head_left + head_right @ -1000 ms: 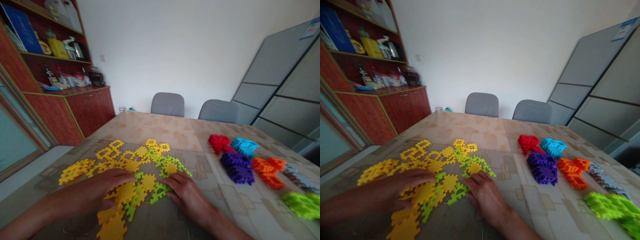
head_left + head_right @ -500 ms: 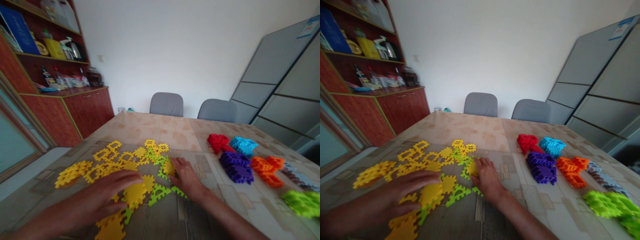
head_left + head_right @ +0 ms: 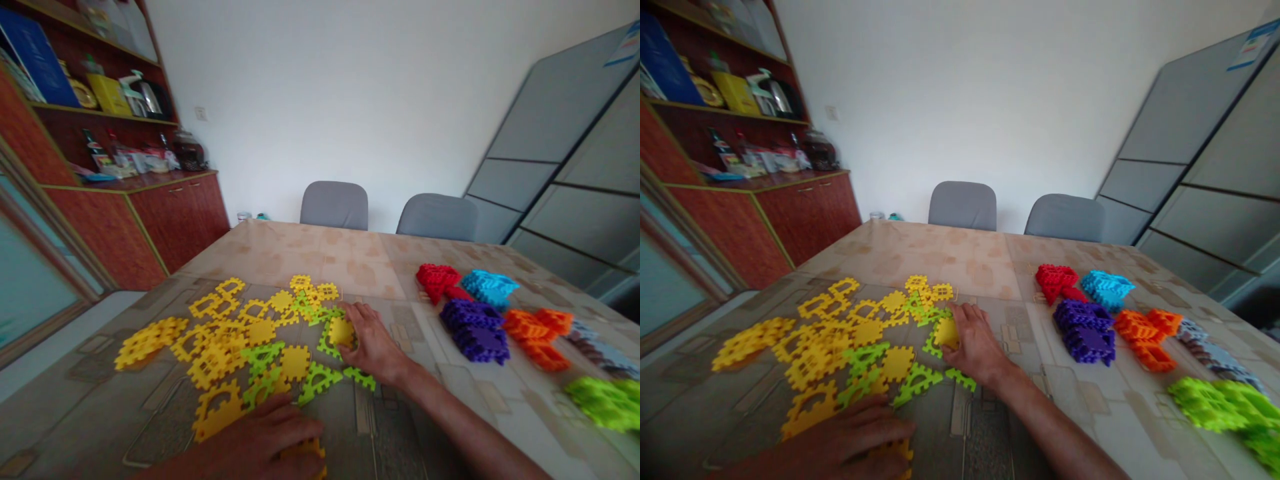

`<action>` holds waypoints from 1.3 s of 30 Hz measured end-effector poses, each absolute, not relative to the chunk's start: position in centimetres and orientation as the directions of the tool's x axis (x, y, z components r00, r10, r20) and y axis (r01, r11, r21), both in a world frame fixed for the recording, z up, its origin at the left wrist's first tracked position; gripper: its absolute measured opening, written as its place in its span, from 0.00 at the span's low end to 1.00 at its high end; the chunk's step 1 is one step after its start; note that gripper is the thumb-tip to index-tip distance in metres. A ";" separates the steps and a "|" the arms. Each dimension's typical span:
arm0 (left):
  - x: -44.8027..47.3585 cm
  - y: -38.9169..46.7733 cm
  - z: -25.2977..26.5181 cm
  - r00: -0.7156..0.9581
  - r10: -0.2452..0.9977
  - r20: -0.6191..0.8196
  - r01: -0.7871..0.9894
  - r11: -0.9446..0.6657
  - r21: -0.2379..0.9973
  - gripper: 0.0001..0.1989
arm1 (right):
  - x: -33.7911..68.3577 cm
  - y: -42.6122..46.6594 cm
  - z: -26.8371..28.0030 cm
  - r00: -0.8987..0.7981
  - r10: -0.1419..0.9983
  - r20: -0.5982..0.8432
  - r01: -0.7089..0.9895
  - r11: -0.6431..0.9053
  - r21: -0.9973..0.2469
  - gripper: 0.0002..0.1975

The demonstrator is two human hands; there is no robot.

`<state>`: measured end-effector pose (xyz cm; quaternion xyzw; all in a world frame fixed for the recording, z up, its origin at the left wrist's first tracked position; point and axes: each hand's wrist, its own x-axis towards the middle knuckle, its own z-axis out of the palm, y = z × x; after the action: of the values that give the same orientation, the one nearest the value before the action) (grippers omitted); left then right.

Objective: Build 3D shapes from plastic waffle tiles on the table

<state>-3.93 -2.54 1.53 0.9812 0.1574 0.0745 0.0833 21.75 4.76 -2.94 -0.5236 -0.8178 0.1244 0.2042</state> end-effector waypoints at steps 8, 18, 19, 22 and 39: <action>-12.4 0.9 -1.9 0.648 0.730 0.216 0.670 -0.682 0.295 0.21 | 23.0 -3.4 -1.2 -0.618 0.786 0.027 0.670 0.544 -0.505 0.45; -14.7 -2.4 -4.2 0.583 0.756 0.296 0.745 -0.643 0.176 0.25 | 22.1 -5.5 -0.8 -0.658 0.745 -0.110 0.679 0.524 -0.514 0.42; -15.0 -2.7 -4.4 0.564 0.778 0.278 0.767 -0.618 0.173 0.27 | 22.1 -5.4 -0.8 -0.658 0.745 -0.109 0.680 0.527 -0.510 0.42; -15.5 -3.7 -4.8 0.503 0.833 0.232 0.812 -0.547 0.204 0.35 | 22.1 -5.5 -0.8 -0.647 0.754 -0.115 0.696 0.521 -0.494 0.43; -12.4 -7.1 -5.1 0.480 0.810 0.337 0.807 -0.558 0.192 0.31 | 18.6 -6.3 -1.6 -0.648 0.760 0.053 0.642 0.582 -0.499 0.42</action>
<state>-12.42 -7.14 -5.11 0.8603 0.4700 0.1975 0.0035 18.61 -6.25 -1.64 -0.3987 -0.8795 0.2240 0.1314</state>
